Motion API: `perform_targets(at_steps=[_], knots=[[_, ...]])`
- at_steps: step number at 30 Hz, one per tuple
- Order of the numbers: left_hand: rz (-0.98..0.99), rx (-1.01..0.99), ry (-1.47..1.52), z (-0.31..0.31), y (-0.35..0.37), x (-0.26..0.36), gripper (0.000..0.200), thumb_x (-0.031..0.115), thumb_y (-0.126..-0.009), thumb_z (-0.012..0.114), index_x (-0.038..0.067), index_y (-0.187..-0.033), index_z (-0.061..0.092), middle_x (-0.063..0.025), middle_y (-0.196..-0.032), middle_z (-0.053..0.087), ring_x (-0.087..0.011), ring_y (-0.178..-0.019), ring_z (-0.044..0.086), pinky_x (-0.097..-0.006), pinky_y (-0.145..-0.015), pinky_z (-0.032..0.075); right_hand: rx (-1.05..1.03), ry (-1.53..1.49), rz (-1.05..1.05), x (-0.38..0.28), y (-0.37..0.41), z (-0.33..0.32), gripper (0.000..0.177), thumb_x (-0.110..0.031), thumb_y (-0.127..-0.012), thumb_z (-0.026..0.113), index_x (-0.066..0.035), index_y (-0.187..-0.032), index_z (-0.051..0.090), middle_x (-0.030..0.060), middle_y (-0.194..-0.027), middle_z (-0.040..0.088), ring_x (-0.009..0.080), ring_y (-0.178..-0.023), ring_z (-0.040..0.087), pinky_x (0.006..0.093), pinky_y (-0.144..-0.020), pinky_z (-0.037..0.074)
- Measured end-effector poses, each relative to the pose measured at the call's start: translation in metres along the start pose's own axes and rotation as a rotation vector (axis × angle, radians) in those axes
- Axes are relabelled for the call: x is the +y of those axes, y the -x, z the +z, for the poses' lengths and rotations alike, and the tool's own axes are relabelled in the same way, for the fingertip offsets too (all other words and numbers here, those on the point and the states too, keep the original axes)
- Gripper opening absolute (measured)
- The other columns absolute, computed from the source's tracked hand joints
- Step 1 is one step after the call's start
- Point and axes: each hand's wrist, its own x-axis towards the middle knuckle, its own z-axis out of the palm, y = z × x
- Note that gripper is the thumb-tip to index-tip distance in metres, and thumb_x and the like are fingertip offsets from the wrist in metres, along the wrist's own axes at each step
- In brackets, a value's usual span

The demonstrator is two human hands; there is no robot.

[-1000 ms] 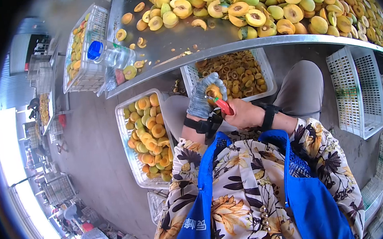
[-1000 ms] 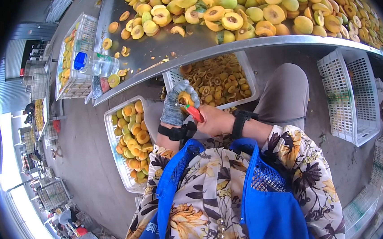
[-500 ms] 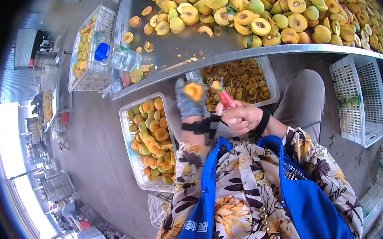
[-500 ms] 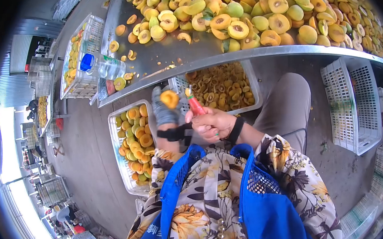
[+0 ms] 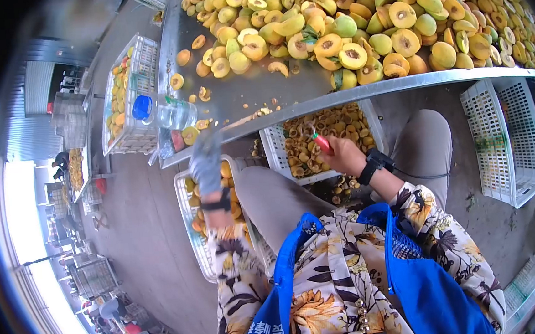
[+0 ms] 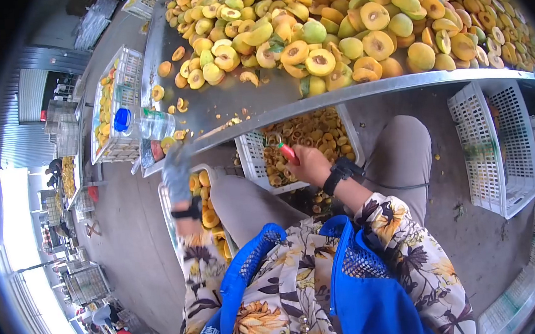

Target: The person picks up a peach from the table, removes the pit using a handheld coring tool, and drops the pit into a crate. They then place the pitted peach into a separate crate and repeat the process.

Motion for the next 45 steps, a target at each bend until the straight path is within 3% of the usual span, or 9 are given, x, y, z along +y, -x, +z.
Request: perform_targets(at_steps=[4, 7, 12, 24, 28, 34, 36, 38, 45], knots=[[0.184, -0.243, -0.112, 0.119, -0.097, 0.137, 0.06, 0.041, -0.071, 0.069, 0.003, -0.114, 0.053, -0.0169, -0.103, 0.061, -0.0281, -0.094, 0.059, -0.034, -0.082, 0.045, -0.003, -0.151, -0.016, -0.002, 0.011, -0.009, 0.024, -0.023, -0.074, 0.062, -0.002, -0.081, 0.055, 0.0213, -0.071, 0.057, 0.0375, -0.07, 0.058, 0.0413, -0.062, 0.045], [-0.31, -0.639, 0.413, 0.203, -0.127, 0.173, 0.07, 0.02, -0.071, 0.073, 0.01, -0.129, 0.034, -0.0124, -0.113, 0.052, -0.0245, -0.087, 0.057, -0.0399, -0.059, 0.054, -0.02, -0.121, 0.1, 0.003, 0.024, -0.028, 0.026, -0.024, -0.074, 0.063, -0.002, -0.085, 0.056, 0.0215, -0.073, 0.059, 0.0372, -0.071, 0.058, 0.0414, -0.062, 0.045], [-0.605, -0.546, 0.614, 0.215, -0.124, 0.2, 0.073, 0.012, -0.067, 0.073, 0.014, -0.127, 0.032, -0.0097, -0.1, 0.057, -0.0228, -0.078, 0.059, -0.0357, -0.05, 0.052, 0.05, -0.106, 0.174, 0.014, 0.037, -0.047, 0.025, -0.022, -0.073, 0.063, -0.002, -0.083, 0.054, 0.0207, -0.072, 0.059, 0.0374, -0.071, 0.058, 0.0417, -0.063, 0.045], [0.38, -0.332, -0.116, 0.109, -0.003, 0.22, 0.071, 0.011, -0.061, 0.076, 0.004, -0.122, 0.04, -0.0149, -0.112, 0.05, -0.0264, -0.101, 0.052, -0.0328, -0.083, 0.046, 0.273, -0.526, -0.017, -0.018, -0.013, -0.06, 0.053, -0.03, -0.078, 0.066, 0.002, -0.115, 0.044, 0.0171, -0.093, 0.059, 0.0223, -0.084, 0.058, 0.0319, -0.076, 0.046], [0.337, -0.408, 0.145, 0.1, 0.033, 0.206, 0.075, 0.011, -0.06, 0.076, 0.004, -0.126, 0.039, -0.0149, -0.116, 0.047, -0.0269, -0.097, 0.052, -0.0338, -0.085, 0.045, 0.184, -0.571, -0.05, -0.03, -0.013, -0.055, 0.036, -0.026, -0.086, 0.057, -0.001, -0.111, 0.047, 0.0055, -0.073, 0.056, 0.0085, -0.057, 0.053, 0.022, -0.052, 0.045], [-0.494, -0.583, 0.914, 0.092, 0.062, 0.192, 0.056, 0.054, -0.084, 0.047, 0.006, -0.114, 0.048, -0.0029, -0.084, 0.06, -0.0077, -0.056, 0.051, -0.0198, -0.043, 0.039, -0.276, -1.274, 0.178, -0.048, 0.006, -0.06, 0.024, -0.024, -0.085, 0.059, -0.005, -0.097, 0.05, 0.0034, -0.06, 0.055, 0.0047, -0.037, 0.043, 0.0178, -0.034, 0.032], [-0.676, -0.611, 1.16, 0.105, 0.063, 0.169, 0.05, 0.048, -0.086, 0.048, 0.007, -0.114, 0.048, -0.0038, -0.088, 0.059, -0.0111, -0.065, 0.056, -0.0234, -0.051, 0.046, -0.28, -1.159, 0.153, -0.046, 0.003, -0.045, 0.031, -0.025, -0.082, 0.063, -0.004, -0.101, 0.049, 0.0088, -0.061, 0.057, 0.0147, -0.042, 0.052, 0.0247, -0.038, 0.039], [-0.741, -0.358, 1.259, 0.119, 0.071, 0.17, 0.046, 0.045, -0.087, 0.048, 0.008, -0.114, 0.048, -0.0043, -0.091, 0.058, -0.0129, -0.073, 0.057, -0.0255, -0.058, 0.048, 0.356, -0.134, -0.278, -0.044, 0.003, -0.03, 0.043, -0.026, -0.077, 0.067, -0.002, -0.107, 0.046, 0.0167, -0.063, 0.057, 0.0301, -0.055, 0.058, 0.0357, -0.048, 0.046], [-0.655, -0.163, 1.283, 0.114, 0.076, 0.162, 0.04, 0.038, -0.085, 0.056, 0.009, -0.112, 0.049, -0.0039, -0.097, 0.056, -0.0157, -0.088, 0.057, -0.028, -0.074, 0.05, 0.23, 0.021, -0.273, -0.05, 0.034, -0.027, 0.048, -0.031, -0.077, 0.066, -0.001, -0.105, 0.042, 0.0216, -0.081, 0.056, 0.0399, -0.068, 0.056, 0.0439, -0.058, 0.045]])
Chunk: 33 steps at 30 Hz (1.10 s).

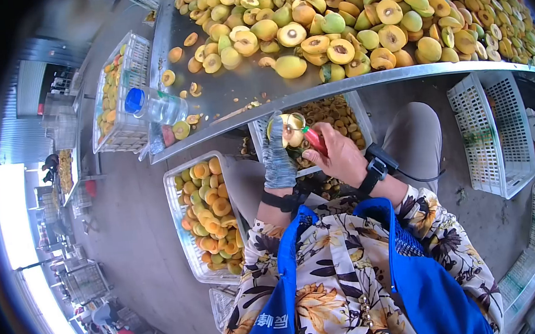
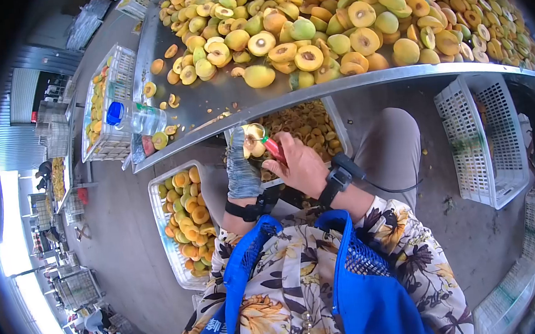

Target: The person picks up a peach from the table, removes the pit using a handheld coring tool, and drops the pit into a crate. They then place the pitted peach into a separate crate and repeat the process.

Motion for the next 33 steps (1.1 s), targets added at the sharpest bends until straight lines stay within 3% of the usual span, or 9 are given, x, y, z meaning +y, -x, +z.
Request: perform_targets(at_steps=[2, 9, 11, 14, 18, 21, 25, 27, 33], knots=[[0.003, 0.032, 0.057, -0.006, -0.005, -0.006, 0.04, 0.04, -0.085, 0.056, 0.007, -0.108, 0.053, -0.004, -0.095, 0.057, -0.016, -0.088, 0.058, -0.0285, -0.075, 0.05, -0.104, -0.025, 0.029, -0.003, 0.006, 0.001, 0.037, -0.025, -0.082, 0.06, 0.0, -0.103, 0.044, 0.0219, -0.077, 0.055, 0.039, -0.073, 0.056, 0.0432, -0.06, 0.044], [-0.023, -0.01, 0.092, -0.009, 0.001, -0.01, 0.04, 0.036, -0.087, 0.053, 0.006, -0.113, 0.051, -0.006, -0.105, 0.057, -0.0167, -0.092, 0.057, -0.0295, -0.08, 0.048, -0.103, -0.029, 0.113, -0.009, 0.012, 0.003, 0.027, -0.021, -0.08, 0.061, -0.001, -0.088, 0.044, 0.0207, -0.068, 0.056, 0.0402, -0.068, 0.056, 0.0454, -0.057, 0.043], [0.181, -0.02, -0.03, -0.004, 0.003, -0.01, 0.04, 0.032, -0.089, 0.052, 0.005, -0.118, 0.047, -0.0067, -0.111, 0.054, -0.017, -0.096, 0.055, -0.0302, -0.082, 0.047, -0.115, -0.053, 0.096, -0.01, 0.014, 0.005, 0.027, -0.017, -0.08, 0.06, 0.0, -0.091, 0.043, 0.0225, -0.066, 0.055, 0.0409, -0.064, 0.055, 0.0452, -0.054, 0.042], [0.274, -0.053, -0.002, -0.01, 0.0, -0.016, 0.044, 0.02, -0.088, 0.056, 0.0, -0.124, 0.041, -0.0092, -0.116, 0.051, -0.0142, -0.099, 0.052, -0.0267, -0.083, 0.045, -0.115, -0.049, 0.095, -0.011, 0.017, 0.007, 0.024, -0.011, -0.079, 0.058, 0.001, -0.09, 0.041, 0.0236, -0.063, 0.054, 0.0418, -0.064, 0.055, 0.0463, -0.054, 0.041], [0.34, -0.037, -0.144, 0.0, 0.012, -0.01, 0.038, 0.027, -0.089, 0.051, 0.004, -0.119, 0.047, -0.0074, -0.114, 0.053, -0.0172, -0.096, 0.055, -0.0297, -0.083, 0.047, -0.183, -0.041, 0.204, -0.019, 0.021, 0.009, 0.017, -0.005, -0.077, 0.053, 0.003, -0.087, 0.04, 0.0253, -0.064, 0.054, 0.043, -0.065, 0.055, 0.0482, -0.057, 0.042], [0.227, 0.002, -0.144, 0.001, 0.013, -0.001, 0.033, 0.024, -0.088, 0.052, 0.002, -0.113, 0.051, -0.0086, -0.109, 0.056, -0.0173, -0.091, 0.057, -0.0285, -0.079, 0.048, -0.195, -0.081, 0.22, -0.017, 0.026, 0.017, 0.018, -0.003, -0.075, 0.052, 0.003, -0.086, 0.04, 0.0264, -0.064, 0.054, 0.044, -0.065, 0.055, 0.0488, -0.057, 0.042], [-0.008, -0.25, -0.078, -0.018, 0.003, 0.016, 0.029, 0.02, -0.083, 0.057, -0.002, -0.102, 0.056, -0.0114, -0.097, 0.061, -0.017, -0.082, 0.059, -0.0284, -0.072, 0.05, -0.323, -0.091, 0.155, -0.016, 0.028, 0.014, 0.022, -0.005, -0.073, 0.053, 0.003, -0.09, 0.04, 0.0256, -0.064, 0.054, 0.0432, -0.065, 0.055, 0.0468, -0.057, 0.043], [-0.254, -0.264, -0.09, -0.019, 0.003, 0.023, 0.028, 0.021, -0.082, 0.058, -0.002, -0.099, 0.059, -0.0114, -0.09, 0.063, -0.0179, -0.077, 0.061, -0.0284, -0.07, 0.05, -0.378, -0.09, 0.172, -0.013, 0.024, 0.012, 0.022, -0.005, -0.073, 0.053, 0.003, -0.09, 0.042, 0.0251, -0.065, 0.055, 0.0427, -0.066, 0.055, 0.0459, -0.058, 0.043], [-0.07, -0.156, -0.115, -0.018, 0.012, 0.024, 0.029, 0.02, -0.08, 0.061, -0.004, -0.097, 0.059, -0.0133, -0.085, 0.063, -0.0202, -0.074, 0.061, -0.0283, -0.066, 0.051, -0.467, -0.181, 0.162, -0.015, 0.015, 0.01, 0.015, -0.005, -0.072, 0.05, 0.004, -0.083, 0.046, 0.0264, -0.07, 0.056, 0.0432, -0.07, 0.056, 0.0435, -0.062, 0.046]])
